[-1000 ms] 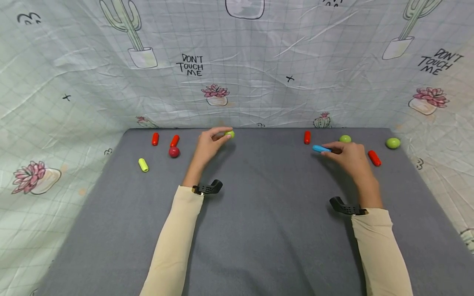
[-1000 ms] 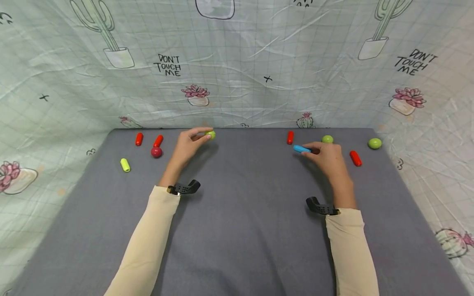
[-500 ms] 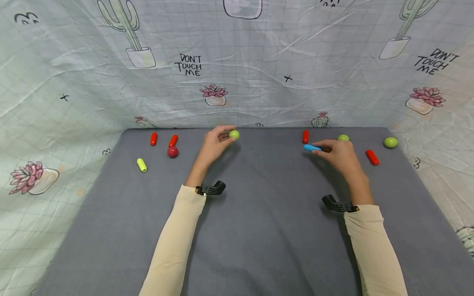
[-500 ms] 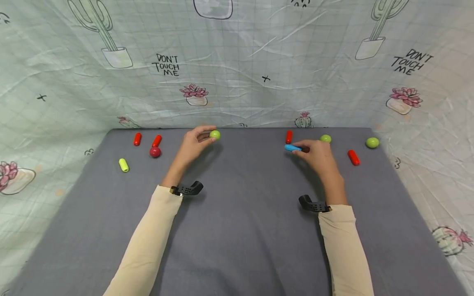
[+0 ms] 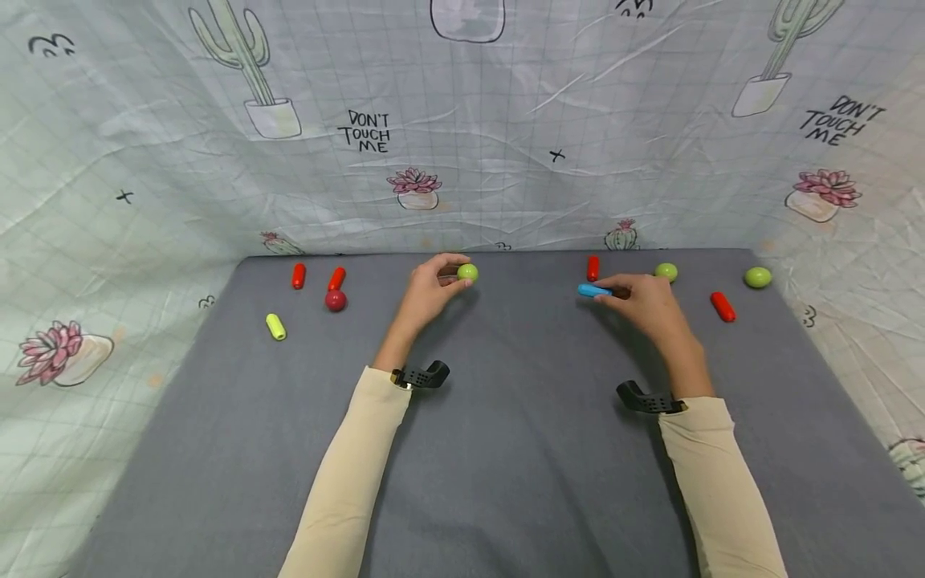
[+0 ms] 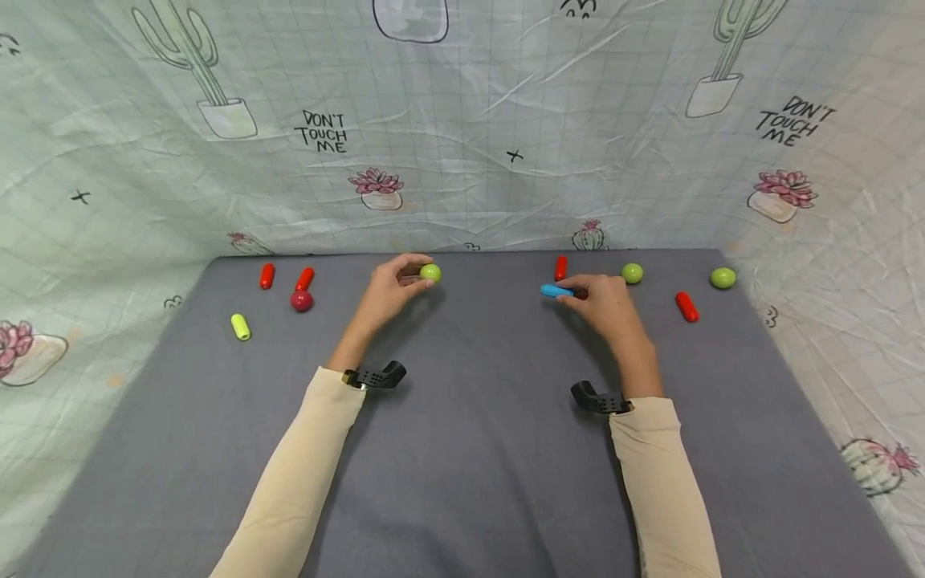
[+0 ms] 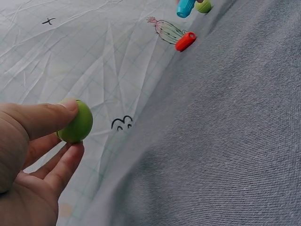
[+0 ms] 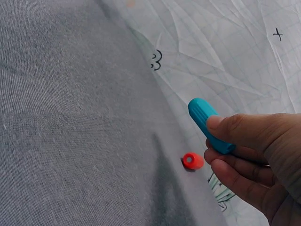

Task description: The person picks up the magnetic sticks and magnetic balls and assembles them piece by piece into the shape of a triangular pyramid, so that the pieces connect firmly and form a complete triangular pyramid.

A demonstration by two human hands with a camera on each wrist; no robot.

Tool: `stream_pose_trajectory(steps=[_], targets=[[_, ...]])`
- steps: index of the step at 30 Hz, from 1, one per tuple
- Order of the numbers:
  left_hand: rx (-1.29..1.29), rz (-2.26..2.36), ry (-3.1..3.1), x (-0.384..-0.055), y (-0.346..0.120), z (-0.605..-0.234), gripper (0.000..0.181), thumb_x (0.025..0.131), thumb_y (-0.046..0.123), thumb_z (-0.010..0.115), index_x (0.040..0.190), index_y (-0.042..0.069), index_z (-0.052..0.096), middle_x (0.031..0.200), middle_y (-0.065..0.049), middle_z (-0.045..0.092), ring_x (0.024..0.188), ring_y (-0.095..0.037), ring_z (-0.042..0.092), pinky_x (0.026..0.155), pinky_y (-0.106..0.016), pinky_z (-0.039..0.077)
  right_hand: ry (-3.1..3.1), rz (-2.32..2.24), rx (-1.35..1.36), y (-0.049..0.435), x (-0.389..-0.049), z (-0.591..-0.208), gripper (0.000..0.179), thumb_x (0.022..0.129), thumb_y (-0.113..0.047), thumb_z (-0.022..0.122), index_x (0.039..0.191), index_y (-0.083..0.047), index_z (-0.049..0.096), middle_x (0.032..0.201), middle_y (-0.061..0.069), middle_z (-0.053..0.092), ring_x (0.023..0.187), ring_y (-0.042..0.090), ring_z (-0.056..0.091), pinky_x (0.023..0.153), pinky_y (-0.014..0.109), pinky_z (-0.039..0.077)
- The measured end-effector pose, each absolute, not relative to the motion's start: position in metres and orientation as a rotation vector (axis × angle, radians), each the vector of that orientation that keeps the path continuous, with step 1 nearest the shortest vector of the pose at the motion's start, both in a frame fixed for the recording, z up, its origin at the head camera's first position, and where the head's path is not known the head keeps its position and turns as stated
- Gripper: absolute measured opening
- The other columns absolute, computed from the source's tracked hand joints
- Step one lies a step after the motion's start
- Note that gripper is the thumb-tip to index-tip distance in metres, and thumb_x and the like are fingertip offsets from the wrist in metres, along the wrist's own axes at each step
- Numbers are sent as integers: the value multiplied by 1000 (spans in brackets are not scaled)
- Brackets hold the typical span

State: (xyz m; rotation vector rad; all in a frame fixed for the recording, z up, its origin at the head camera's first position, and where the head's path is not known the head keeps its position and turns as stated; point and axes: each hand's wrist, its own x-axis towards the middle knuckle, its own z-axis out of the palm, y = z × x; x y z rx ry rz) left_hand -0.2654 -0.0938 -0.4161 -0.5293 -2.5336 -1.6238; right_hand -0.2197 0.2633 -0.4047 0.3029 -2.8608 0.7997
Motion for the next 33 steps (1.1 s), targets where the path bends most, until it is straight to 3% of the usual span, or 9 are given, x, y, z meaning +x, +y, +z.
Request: stream_pose_trajectory(steps=[5, 12, 33], targets=[[-534, -1650, -2528, -265, -90, -421, 42, 90, 2, 75, 131, 0, 66, 130, -15, 64, 119, -27, 65, 96, -27, 54, -2875, 813, 313, 258, -220, -406, 31, 93, -20, 77, 119, -3, 75, 107, 20, 74, 86, 29, 66, 76, 49, 55], [-552, -1716, -2534, -264, -82, -419, 40, 88, 0, 76, 127, 1, 68, 128, -17, 67, 117, -27, 67, 95, -23, 54, -2826, 827, 370, 254, -220, -407, 29, 90, -16, 79, 117, -5, 77, 101, 18, 76, 79, 25, 64, 69, 39, 51], [-567, -1771, -2571, -262, -63, -427, 41, 86, 1, 79, 126, -1, 70, 125, -16, 70, 114, -26, 69, 91, -24, 56, -2871, 925, 392, 232, -220, -408, 30, 91, -20, 80, 118, -7, 77, 106, 17, 76, 92, 28, 68, 82, 48, 55]])
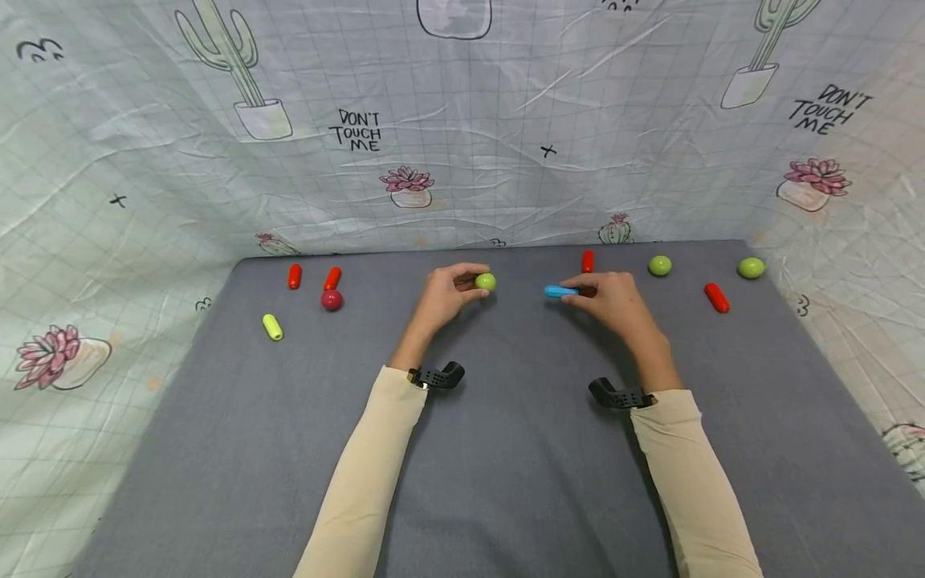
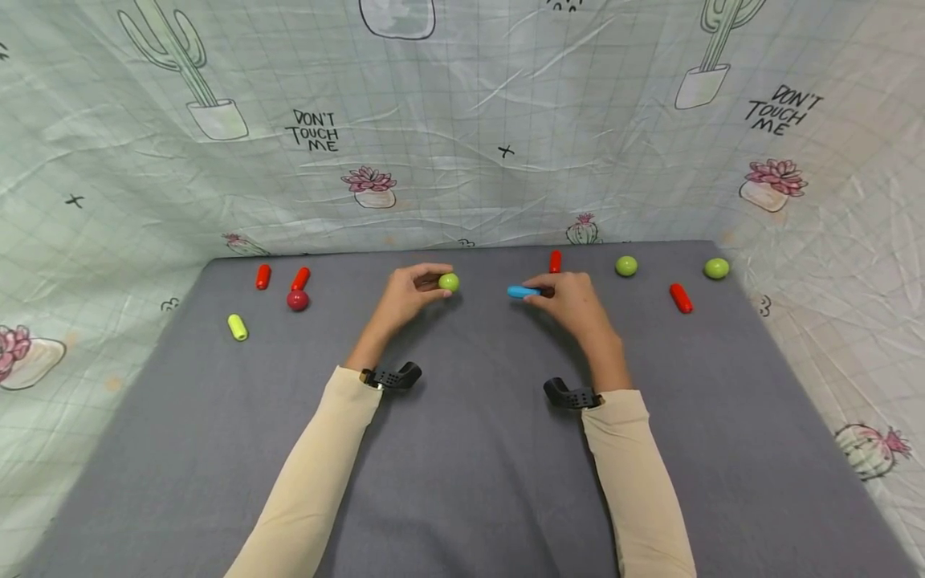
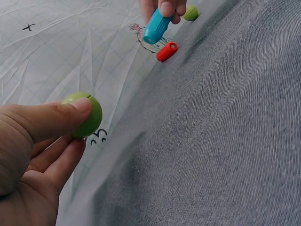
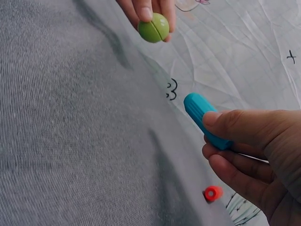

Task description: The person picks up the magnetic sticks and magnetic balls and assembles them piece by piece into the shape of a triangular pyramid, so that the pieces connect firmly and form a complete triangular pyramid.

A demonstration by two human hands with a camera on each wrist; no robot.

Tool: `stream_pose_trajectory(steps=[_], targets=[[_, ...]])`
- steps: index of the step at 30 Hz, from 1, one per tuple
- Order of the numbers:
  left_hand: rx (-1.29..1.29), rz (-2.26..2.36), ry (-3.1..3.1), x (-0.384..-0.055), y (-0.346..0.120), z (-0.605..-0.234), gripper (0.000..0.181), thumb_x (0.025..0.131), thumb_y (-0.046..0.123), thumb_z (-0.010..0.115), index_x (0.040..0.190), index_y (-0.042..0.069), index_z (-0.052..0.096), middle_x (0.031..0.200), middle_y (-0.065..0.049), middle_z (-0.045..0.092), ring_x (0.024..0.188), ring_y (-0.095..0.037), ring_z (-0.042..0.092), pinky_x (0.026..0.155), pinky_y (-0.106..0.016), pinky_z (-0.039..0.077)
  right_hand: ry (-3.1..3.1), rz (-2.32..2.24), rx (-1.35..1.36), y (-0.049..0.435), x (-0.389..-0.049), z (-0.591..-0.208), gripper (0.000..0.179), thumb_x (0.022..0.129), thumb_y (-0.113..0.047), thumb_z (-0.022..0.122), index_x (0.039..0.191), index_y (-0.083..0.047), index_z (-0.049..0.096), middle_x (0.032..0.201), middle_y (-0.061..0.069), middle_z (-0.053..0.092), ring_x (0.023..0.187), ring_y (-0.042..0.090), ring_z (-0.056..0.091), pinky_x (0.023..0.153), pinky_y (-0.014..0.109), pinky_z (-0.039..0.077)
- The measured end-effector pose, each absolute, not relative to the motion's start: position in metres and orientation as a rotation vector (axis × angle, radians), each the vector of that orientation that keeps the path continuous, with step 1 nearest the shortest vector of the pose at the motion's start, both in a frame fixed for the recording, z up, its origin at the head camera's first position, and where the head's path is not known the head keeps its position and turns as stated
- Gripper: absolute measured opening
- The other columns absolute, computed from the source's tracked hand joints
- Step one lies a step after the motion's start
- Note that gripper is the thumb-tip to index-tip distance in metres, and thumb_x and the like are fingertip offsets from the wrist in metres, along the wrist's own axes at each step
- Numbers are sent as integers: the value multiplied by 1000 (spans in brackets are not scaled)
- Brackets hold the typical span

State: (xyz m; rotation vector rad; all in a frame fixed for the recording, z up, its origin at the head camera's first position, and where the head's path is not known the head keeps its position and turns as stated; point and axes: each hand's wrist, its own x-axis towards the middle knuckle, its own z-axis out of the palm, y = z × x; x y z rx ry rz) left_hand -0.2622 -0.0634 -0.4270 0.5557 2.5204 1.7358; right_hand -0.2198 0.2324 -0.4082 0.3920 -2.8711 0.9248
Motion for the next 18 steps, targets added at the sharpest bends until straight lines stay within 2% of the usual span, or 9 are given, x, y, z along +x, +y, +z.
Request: stream_pose_trajectory(steps=[10, 18], targets=[[607, 1697, 2537, -259, -56, -426, 42, 85, 5, 81, 125, 1, 71, 124, -11, 72, 114, -23, 69, 92, -26, 56, -2866, 918, 399, 220, -222, -409, 28, 90, -24, 80, 116, -12, 79, 103, 11, 77, 87, 23, 67, 79, 44, 55], [633, 1694, 2513, -257, -52, -426, 42, 84, 1, 81, 125, 0, 71, 124, -11, 72, 113, -22, 70, 91, -26, 56, -2863, 919, 433, 210, -223, -407, 28, 90, -25, 80, 114, -12, 80, 102, 11, 78, 87, 23, 70, 75, 43, 57]])
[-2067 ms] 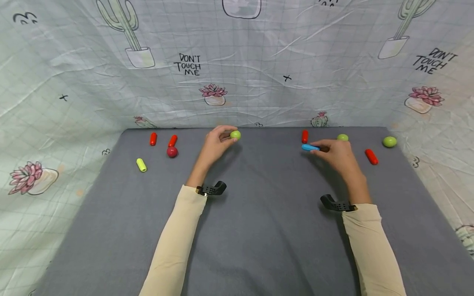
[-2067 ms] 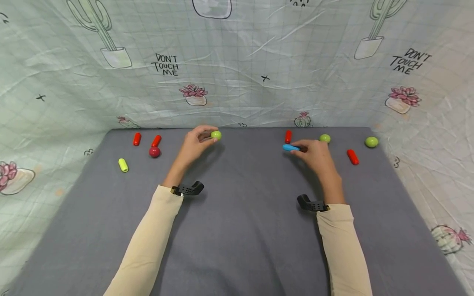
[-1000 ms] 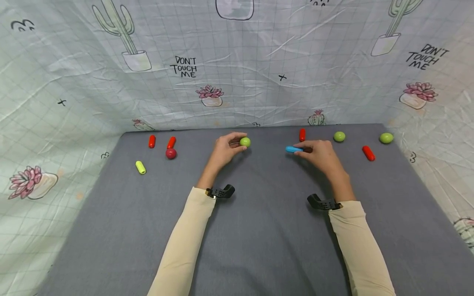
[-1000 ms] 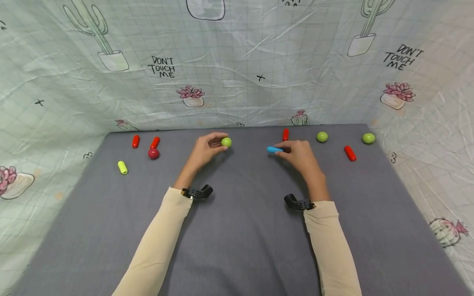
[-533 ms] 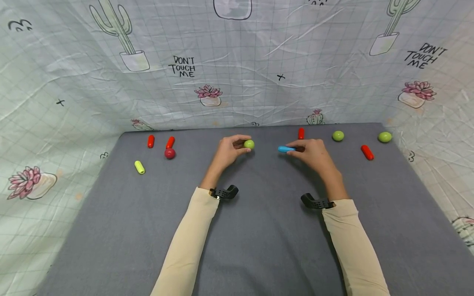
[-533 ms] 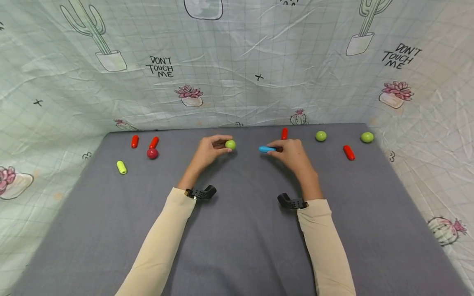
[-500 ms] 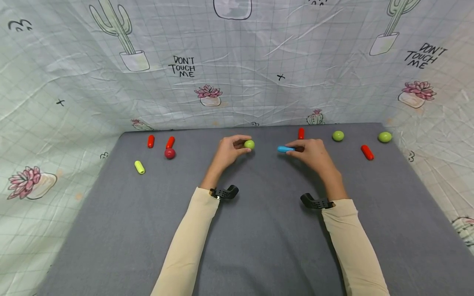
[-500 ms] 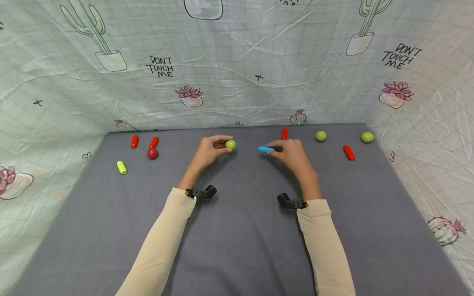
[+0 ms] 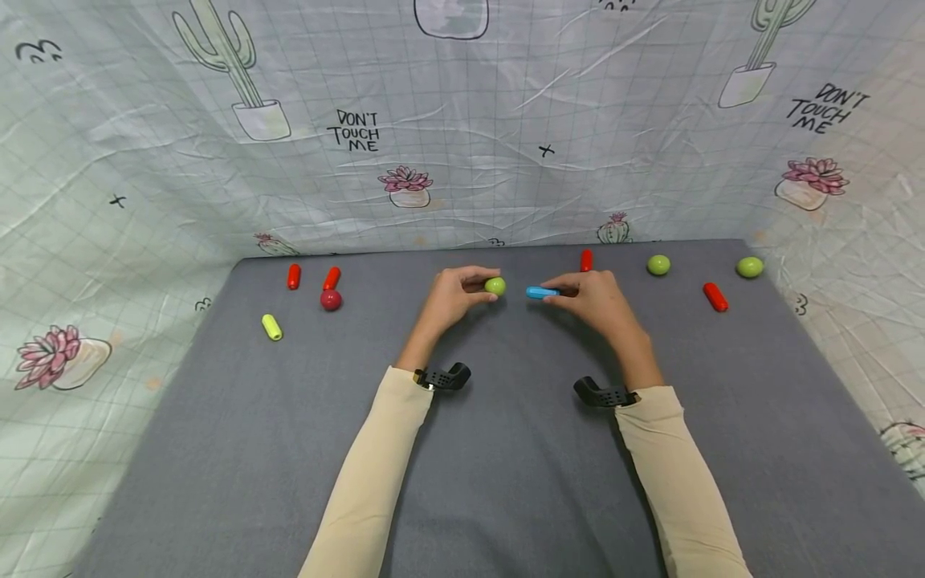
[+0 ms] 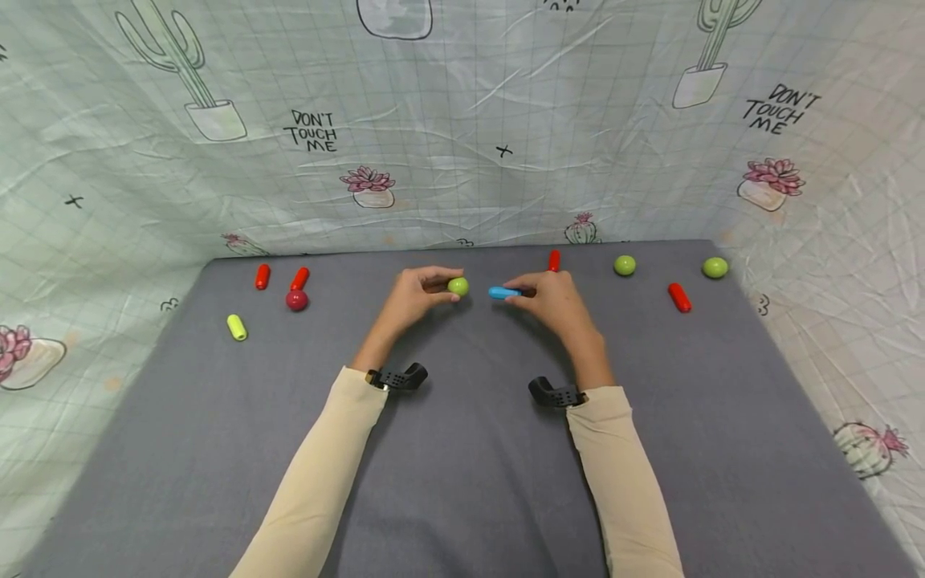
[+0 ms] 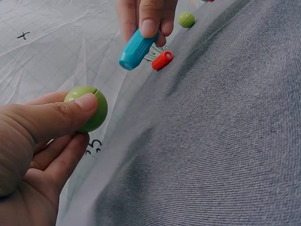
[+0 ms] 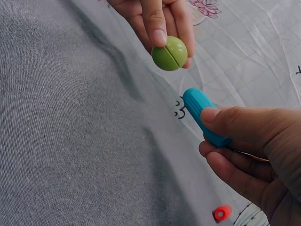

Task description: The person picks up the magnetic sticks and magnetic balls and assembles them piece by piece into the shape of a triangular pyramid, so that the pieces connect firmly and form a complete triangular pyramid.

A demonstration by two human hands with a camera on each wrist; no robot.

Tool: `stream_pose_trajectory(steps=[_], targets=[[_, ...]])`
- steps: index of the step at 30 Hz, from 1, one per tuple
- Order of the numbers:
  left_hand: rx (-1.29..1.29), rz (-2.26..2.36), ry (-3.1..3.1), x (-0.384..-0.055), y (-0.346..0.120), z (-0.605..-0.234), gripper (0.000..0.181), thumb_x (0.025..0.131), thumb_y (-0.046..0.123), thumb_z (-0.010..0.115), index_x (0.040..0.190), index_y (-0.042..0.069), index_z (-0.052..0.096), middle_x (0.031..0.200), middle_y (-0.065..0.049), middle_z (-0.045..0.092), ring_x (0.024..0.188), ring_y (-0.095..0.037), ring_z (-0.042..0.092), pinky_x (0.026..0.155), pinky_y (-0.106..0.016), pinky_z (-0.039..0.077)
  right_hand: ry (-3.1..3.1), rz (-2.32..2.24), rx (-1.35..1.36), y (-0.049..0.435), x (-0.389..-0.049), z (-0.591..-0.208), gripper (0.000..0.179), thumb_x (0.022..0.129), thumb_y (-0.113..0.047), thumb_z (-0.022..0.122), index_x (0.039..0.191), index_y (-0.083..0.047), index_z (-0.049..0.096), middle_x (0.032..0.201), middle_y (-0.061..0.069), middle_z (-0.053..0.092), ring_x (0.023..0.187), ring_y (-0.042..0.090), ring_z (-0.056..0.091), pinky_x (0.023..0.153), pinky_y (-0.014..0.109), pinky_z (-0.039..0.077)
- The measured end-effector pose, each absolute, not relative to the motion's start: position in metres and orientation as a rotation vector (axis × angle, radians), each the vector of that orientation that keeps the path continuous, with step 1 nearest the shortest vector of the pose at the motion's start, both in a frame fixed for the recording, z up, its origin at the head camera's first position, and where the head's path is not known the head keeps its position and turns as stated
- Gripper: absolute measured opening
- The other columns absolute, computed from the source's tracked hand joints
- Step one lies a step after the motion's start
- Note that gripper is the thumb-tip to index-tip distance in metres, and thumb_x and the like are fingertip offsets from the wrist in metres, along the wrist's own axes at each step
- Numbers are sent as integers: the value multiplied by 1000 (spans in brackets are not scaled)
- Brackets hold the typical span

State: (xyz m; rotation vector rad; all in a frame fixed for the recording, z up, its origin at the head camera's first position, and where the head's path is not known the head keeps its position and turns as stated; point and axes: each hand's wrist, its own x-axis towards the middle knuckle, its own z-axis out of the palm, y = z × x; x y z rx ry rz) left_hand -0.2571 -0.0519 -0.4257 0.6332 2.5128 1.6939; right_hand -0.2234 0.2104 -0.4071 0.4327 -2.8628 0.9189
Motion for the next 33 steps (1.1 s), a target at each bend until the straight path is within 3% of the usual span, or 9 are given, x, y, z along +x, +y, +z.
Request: stream_pose_trajectory(steps=[18, 33], targets=[[723, 1726, 2479, -259, -34, -434, 37, 84, 2, 81, 120, 1, 74, 119, -13, 73, 107, -23, 72, 87, -25, 58, -2838, 926, 455, 205, -219, -414, 28, 90, -29, 80, 114, -15, 80, 97, 10, 79, 76, 20, 69, 67, 39, 57], [708, 1705, 2484, -258, -31, -436, 37, 84, 6, 81, 120, 2, 75, 117, -12, 74, 104, -21, 73, 85, -24, 58, -2849, 983, 430, 201, -223, -414, 28, 91, -26, 79, 115, -13, 80, 105, 10, 78, 88, 22, 73, 76, 41, 60]])
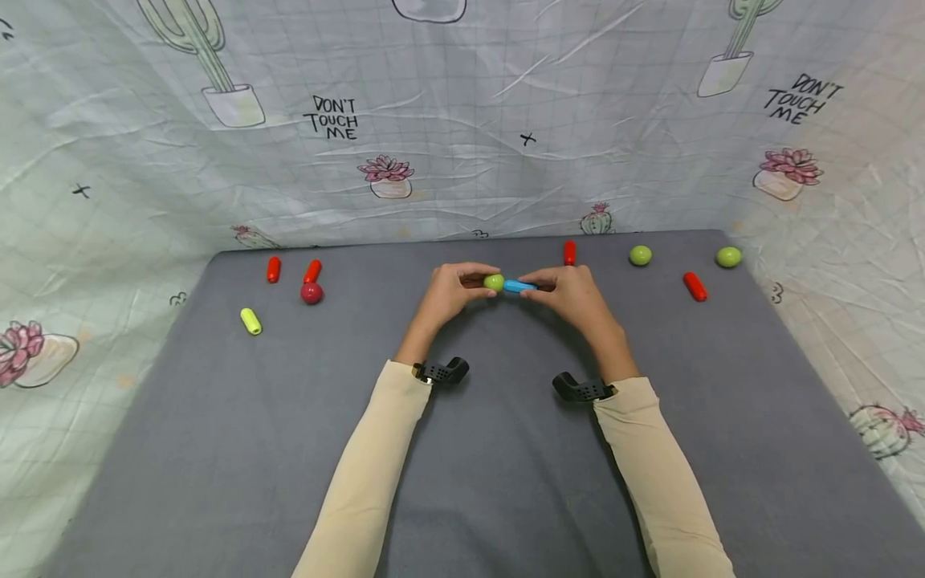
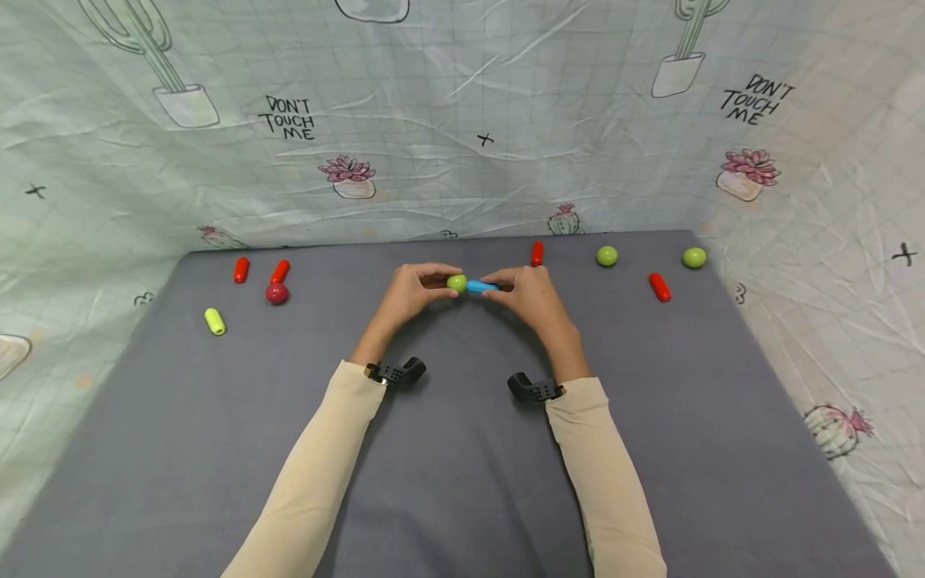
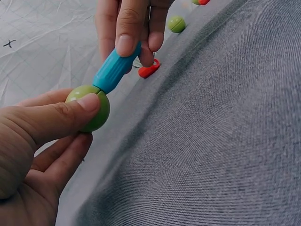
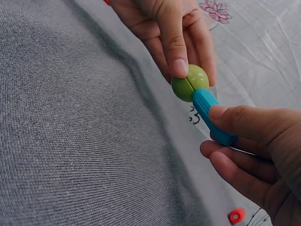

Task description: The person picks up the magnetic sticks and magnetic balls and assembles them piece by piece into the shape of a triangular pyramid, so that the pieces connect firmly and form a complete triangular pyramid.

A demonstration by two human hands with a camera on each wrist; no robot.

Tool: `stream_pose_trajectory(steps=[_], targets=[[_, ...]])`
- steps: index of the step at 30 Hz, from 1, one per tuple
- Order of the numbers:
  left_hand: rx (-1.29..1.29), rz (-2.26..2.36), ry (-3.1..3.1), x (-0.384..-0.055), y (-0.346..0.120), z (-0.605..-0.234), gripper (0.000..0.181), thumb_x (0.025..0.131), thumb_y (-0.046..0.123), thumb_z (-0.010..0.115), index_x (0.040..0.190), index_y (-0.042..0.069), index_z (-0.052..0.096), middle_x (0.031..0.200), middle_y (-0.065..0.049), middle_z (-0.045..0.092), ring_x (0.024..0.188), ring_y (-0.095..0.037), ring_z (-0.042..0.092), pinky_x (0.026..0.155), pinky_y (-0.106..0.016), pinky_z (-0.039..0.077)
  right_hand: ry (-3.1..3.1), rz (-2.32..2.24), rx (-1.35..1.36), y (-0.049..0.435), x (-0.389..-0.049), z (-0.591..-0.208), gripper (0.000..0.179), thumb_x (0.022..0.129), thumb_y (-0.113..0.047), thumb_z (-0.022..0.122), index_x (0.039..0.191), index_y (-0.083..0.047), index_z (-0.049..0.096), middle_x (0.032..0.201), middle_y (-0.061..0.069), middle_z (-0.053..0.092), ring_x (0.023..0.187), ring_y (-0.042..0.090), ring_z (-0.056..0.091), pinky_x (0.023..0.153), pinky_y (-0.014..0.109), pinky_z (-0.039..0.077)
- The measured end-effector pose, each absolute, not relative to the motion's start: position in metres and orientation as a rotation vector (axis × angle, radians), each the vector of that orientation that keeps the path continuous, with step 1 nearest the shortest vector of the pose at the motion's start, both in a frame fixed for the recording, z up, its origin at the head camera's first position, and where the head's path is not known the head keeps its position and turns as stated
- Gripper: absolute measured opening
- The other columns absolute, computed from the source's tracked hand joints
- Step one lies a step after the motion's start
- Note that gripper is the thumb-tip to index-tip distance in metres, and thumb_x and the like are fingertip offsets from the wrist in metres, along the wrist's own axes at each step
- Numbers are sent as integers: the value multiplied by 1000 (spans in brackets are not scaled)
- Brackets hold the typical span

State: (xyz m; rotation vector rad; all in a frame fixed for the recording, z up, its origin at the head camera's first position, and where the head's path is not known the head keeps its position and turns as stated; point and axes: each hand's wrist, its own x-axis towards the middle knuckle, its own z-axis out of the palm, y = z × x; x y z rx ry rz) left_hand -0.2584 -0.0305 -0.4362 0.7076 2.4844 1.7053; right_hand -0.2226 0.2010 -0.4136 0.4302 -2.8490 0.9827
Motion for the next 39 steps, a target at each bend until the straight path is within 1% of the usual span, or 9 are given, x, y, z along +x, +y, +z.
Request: stream_pose_trajectory(steps=[6, 10, 15, 17, 20, 23, 25, 28, 39], targets=[[685, 1708, 2483, -258, -31, -440, 38, 83, 4, 81, 120, 0, 74, 117, -13, 74, 104, -22, 73, 85, -25, 58, -2865, 959, 440, 200, -225, -417, 27, 92, -28, 78, 114, -13, 80, 104, 9, 78, 85, 20, 72, 75, 40, 59], [686, 1708, 2486, -257, -32, -441, 38, 83, 4, 81, 120, -1, 74, 116, -13, 74, 104, -22, 73, 85, -25, 58, -2866, 949, 454, 199, -226, -418, 27, 92, -28, 78, 115, -13, 80, 102, 10, 78, 78, 18, 70, 69, 36, 58], [674, 1706, 2490, -258, -32, -442, 37, 82, 4, 82, 119, 1, 75, 116, -13, 75, 103, -23, 74, 84, -26, 59, -2869, 972, 440, 199, -227, -417, 26, 90, -27, 80, 113, -15, 80, 101, 12, 78, 62, 16, 59, 54, 28, 45], [665, 1712, 2483, -259, -32, -442, 37, 82, 3, 82, 118, 1, 75, 116, -13, 74, 103, -23, 74, 84, -26, 59, -2873, 982, 425, 199, -228, -417, 26, 90, -27, 80, 113, -15, 80, 102, 13, 77, 59, 17, 56, 52, 27, 41], [655, 1723, 2475, -260, -31, -444, 37, 81, 1, 82, 118, 0, 75, 115, -14, 74, 103, -25, 74, 84, -26, 59, -2870, 976, 425, 199, -229, -420, 26, 89, -25, 81, 112, -14, 80, 104, 13, 77, 68, 20, 65, 56, 29, 48], [645, 1715, 2487, -261, -29, -446, 37, 80, 1, 83, 116, 0, 76, 115, -15, 74, 103, -25, 74, 85, -26, 59, -2861, 975, 437, 198, -230, -422, 25, 88, -23, 82, 111, -12, 81, 105, 13, 77, 85, 25, 72, 69, 37, 57], [637, 1702, 2499, -261, -27, -447, 36, 80, 0, 84, 115, 0, 76, 116, -16, 73, 103, -26, 73, 85, -25, 58, -2872, 978, 440, 198, -231, -424, 25, 88, -21, 82, 110, -11, 81, 106, 12, 77, 93, 26, 72, 76, 41, 58], [614, 1688, 2502, -260, -26, -448, 36, 80, -1, 84, 115, -1, 76, 116, -17, 71, 104, -27, 73, 85, -25, 58, -2922, 990, 437, 198, -232, -425, 25, 88, -19, 82, 111, -9, 80, 107, 13, 77, 95, 27, 72, 78, 43, 57], [527, 1631, 2560, -257, -24, -445, 38, 80, 2, 84, 117, 4, 77, 120, -15, 72, 104, -25, 73, 84, -25, 58, -3046, 983, 395, 197, -232, -422, 26, 90, -20, 80, 115, -12, 80, 110, 10, 77, 90, 23, 69, 72, 35, 53]])
